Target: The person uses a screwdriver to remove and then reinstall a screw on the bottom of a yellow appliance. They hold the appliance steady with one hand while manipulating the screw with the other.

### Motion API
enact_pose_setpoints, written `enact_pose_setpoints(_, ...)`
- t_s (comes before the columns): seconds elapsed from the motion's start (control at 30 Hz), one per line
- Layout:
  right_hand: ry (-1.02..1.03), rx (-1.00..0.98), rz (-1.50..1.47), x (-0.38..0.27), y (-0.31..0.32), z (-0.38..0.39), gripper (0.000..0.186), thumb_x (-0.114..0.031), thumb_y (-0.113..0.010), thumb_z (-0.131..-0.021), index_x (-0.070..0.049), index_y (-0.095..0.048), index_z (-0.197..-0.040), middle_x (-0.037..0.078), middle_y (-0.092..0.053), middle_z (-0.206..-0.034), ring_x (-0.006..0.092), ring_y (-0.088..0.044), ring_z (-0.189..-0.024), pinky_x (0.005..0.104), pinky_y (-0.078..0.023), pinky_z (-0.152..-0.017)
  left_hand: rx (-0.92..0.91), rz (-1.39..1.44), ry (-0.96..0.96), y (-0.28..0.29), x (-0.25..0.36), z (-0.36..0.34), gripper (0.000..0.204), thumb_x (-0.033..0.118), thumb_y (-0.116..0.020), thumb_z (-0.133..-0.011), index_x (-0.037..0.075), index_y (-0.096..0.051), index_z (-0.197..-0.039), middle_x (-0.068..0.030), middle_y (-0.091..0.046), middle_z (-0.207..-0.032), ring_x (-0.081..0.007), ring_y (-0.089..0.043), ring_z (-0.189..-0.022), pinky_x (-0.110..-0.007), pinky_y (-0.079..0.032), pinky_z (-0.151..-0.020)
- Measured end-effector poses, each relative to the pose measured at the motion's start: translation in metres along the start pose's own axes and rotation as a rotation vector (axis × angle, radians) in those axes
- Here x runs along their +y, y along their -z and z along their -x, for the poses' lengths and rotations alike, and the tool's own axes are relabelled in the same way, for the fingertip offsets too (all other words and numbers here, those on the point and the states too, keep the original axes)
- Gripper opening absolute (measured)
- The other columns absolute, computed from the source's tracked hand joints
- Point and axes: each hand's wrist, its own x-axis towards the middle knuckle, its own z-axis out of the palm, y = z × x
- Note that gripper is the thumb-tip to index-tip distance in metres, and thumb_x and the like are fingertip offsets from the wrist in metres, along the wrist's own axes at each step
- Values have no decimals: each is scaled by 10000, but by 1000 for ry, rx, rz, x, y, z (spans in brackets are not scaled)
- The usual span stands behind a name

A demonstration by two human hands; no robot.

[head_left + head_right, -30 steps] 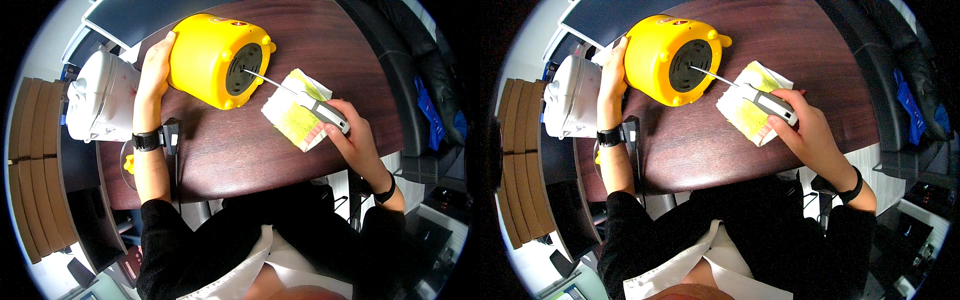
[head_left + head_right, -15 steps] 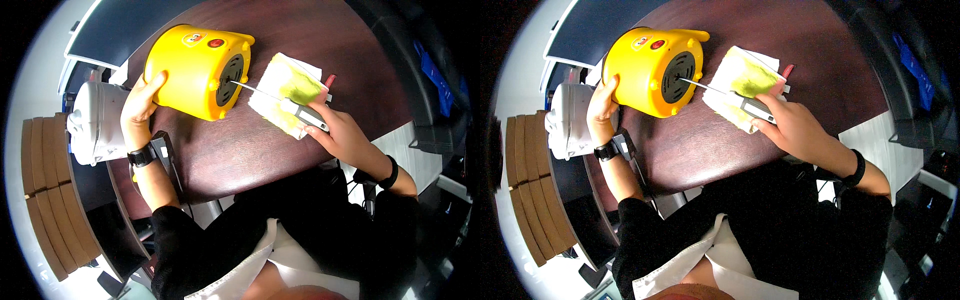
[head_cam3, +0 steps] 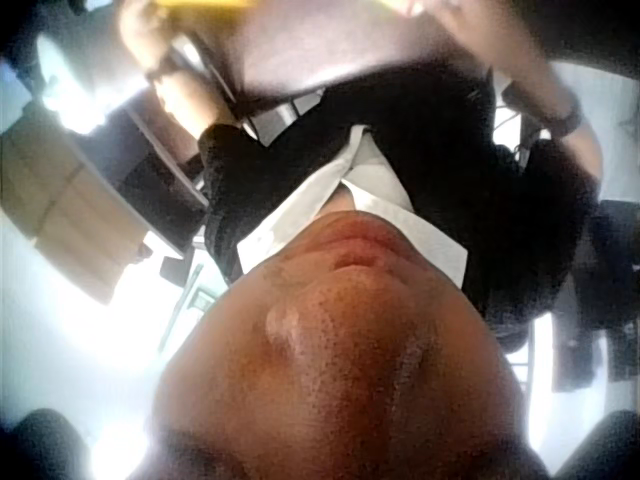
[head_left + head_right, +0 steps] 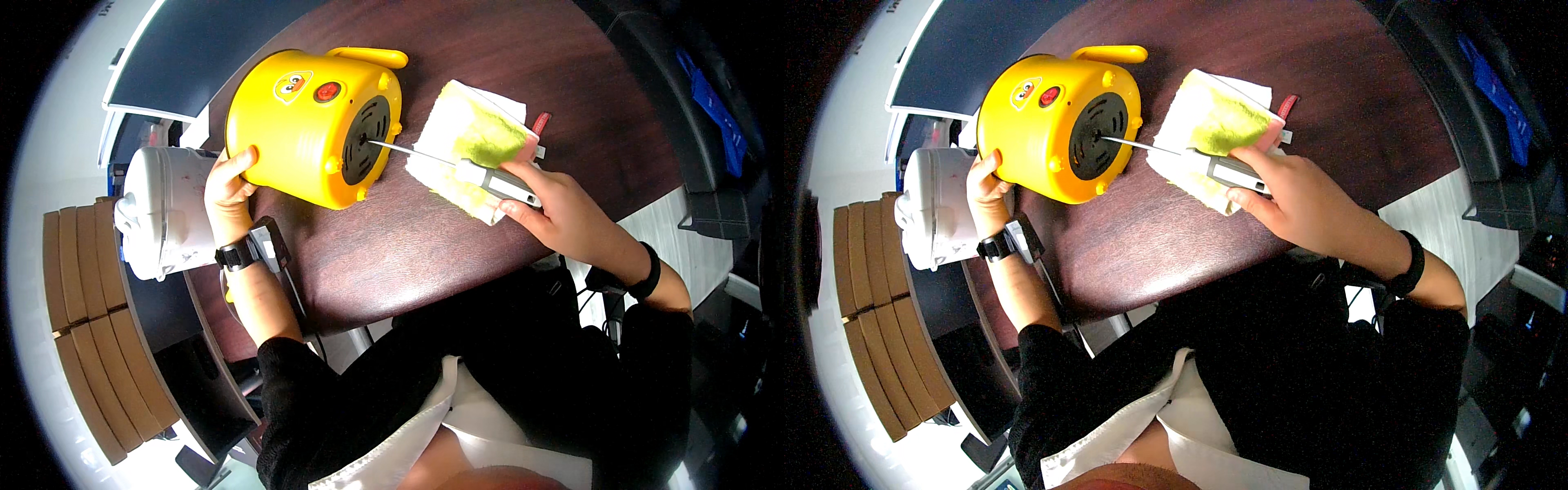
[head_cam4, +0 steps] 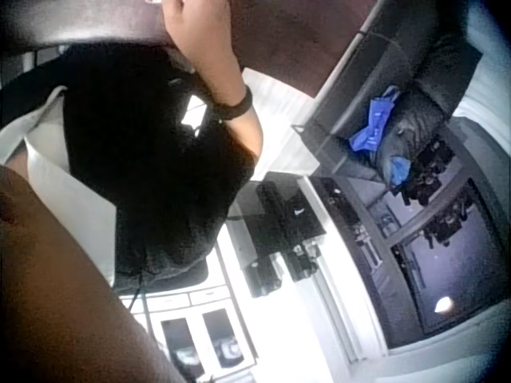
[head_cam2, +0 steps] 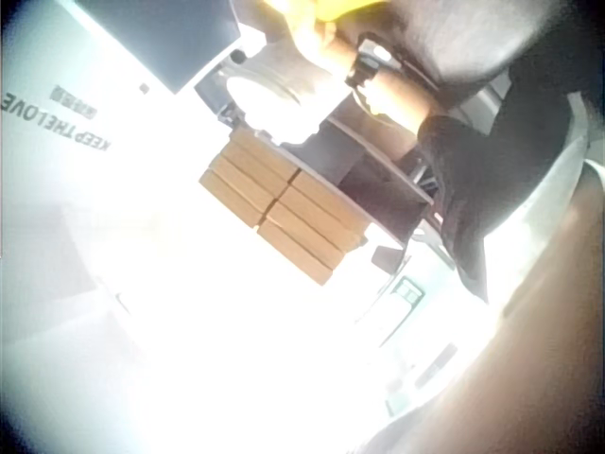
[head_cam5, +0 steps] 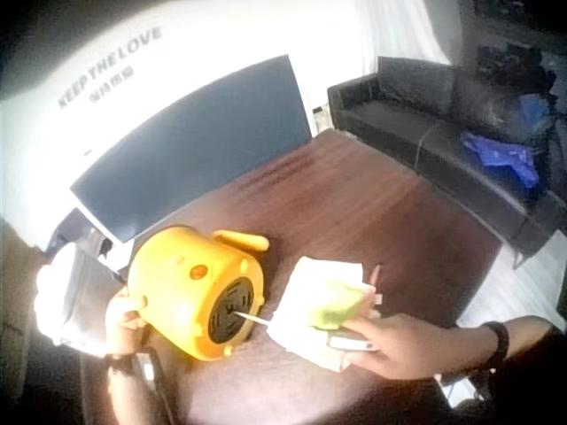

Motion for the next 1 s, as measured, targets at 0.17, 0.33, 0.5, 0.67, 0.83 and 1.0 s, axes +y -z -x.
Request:
enact_pose_setpoints(0.17,-301,-293,-477,6,8,-3,319,-270,-470,-915,20,-474,-1047,43,-477,-597,140,-481,-481,263,-384,-448,-17,32,12,3,0,-1,487,92,-677,-757,-74,-486,-1173,-184,-597,-1083,-280,-614,-959,-360,-495,-850)
enact_pose_setpoints(0.33,-516,-199,-961,-3,3,1,263,-242,-420,-940,-25,-404,-1088,-18,-391,-572,38,-347,-388,192,-261,-340,10,10,-18,-1,-2,0,492,92,-680,-754,-73,-485,-1174,-184,-596,-1086,-279,-612,-964,-359,-490,-859)
enact_pose_setpoints(0.5,-350,-220,-676,-5,-2,11,215,-146,-368,-950,-36,-306,-1123,-8,-392,-619,36,-362,-423,188,-321,-379,14,-16,-5,0,-1,-1,485,100,-694,-748,-61,-503,-1164,-178,-597,-1093,-268,-616,-963,-352,-499,-845)
enact_pose_setpoints(0.67,-338,-145,-866,-2,-10,16,195,-211,-380,-957,-34,-351,-1032,-10,-395,-578,56,-355,-400,201,-308,-367,34,-33,-18,-5,-1,-3,482,96,-698,-744,-50,-510,-1163,-175,-598,-1094,-263,-618,-961,-345,-503,-838)
enact_pose_setpoints(0.83,-478,-205,-1056,-7,-13,17,246,-290,-350,-968,-46,-381,-986,-3,-401,-577,68,-366,-405,208,-312,-367,21,-8,-24,-5,0,-2,480,85,-695,-744,-50,-509,-1166,-174,-598,-1094,-263,-616,-965,-347,-498,-847)
enact_pose_setpoints(1.0,-540,-145,-943,-15,-9,18,250,-278,-374,-960,-49,-357,-1057,-6,-387,-575,65,-359,-404,212,-315,-369,22,-16,-18,-4,-3,-1,466,77,-685,-750,-51,-511,-1163,-175,-601,-1087,-261,-619,-957,-344,-500,-842)
